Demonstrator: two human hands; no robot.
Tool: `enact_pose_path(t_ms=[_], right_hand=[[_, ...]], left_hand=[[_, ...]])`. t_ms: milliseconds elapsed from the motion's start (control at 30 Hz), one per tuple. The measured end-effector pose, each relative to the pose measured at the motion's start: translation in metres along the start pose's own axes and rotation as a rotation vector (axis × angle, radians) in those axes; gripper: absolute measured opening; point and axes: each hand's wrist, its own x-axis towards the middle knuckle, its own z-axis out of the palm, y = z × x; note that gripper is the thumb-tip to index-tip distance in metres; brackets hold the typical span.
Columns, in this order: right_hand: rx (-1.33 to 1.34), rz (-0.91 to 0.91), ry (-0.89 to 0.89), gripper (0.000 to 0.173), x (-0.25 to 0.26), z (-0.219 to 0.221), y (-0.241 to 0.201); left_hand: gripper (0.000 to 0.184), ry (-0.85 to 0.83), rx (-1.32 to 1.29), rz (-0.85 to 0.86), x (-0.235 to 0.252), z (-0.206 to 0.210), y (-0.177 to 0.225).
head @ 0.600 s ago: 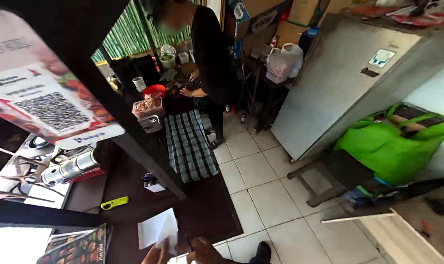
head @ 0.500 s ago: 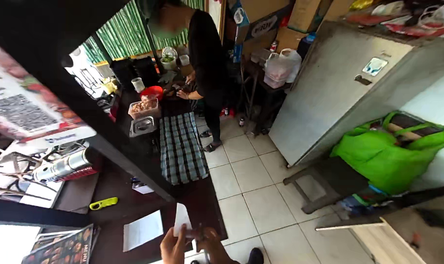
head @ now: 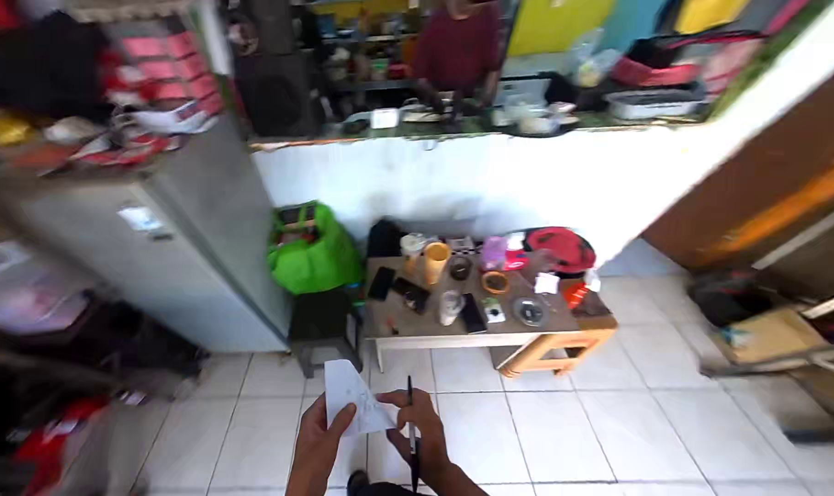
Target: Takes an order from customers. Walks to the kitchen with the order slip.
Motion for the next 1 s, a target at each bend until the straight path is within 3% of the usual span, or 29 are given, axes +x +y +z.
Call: enact_pose_path(t_ms=[100, 167, 300, 400, 433, 500, 600, 800, 900, 1000], right_hand=[[-0.258, 0.082, 0.326, 0.01, 0.02, -0.061, 0.035], [-0.388, 0.105, 0.434, 0.011, 0.037, -0.106, 0.057], [-0.526, 0.282, 0.328, 0.027, 0.057, -0.188, 0.111], [-0.578, 0.498, 0.274, 0.045, 0.054, -0.229, 0.172], [-0.636, 0.621, 0.238, 0.046, 0.056, -0.242, 0.188], [-0.663, 0.841, 0.139, 0.033, 0.05, -0.271, 0.21], [-0.564, 1.072, 0.007, 0.031, 0.035, -0.318, 0.238], [-0.425, 1.277, 0.058, 0.048, 0.035, -0.392, 0.298], [-0.347, 1.247, -0.005, 0.042, 0.018, -0.43, 0.333], [-0.355, 1.035, -0.225, 0.035, 0.021, -0.446, 0.364]], left_hand=[[0.026, -0.225, 0.165, 0.038, 0.085, 0.071, 0.016], [0.029, -0.362, 0.248, 0.087, 0.134, 0.116, 0.026], [0.031, -0.49, 0.582, 0.162, 0.217, 0.172, 0.03], [0.033, -0.354, 0.819, 0.167, 0.274, 0.183, 0.012], [0.034, -0.31, 0.857, 0.168, 0.29, 0.186, 0.004], [0.036, -0.283, 0.877, 0.147, 0.309, 0.189, -0.02], [0.037, -0.275, 0.85, 0.067, 0.323, 0.201, -0.048], [0.034, -0.293, 0.696, -0.027, 0.315, 0.257, -0.071], [0.04, -0.426, 0.775, -0.104, 0.286, 0.292, -0.083], [0.034, -0.448, 0.866, -0.232, 0.227, 0.316, -0.114]])
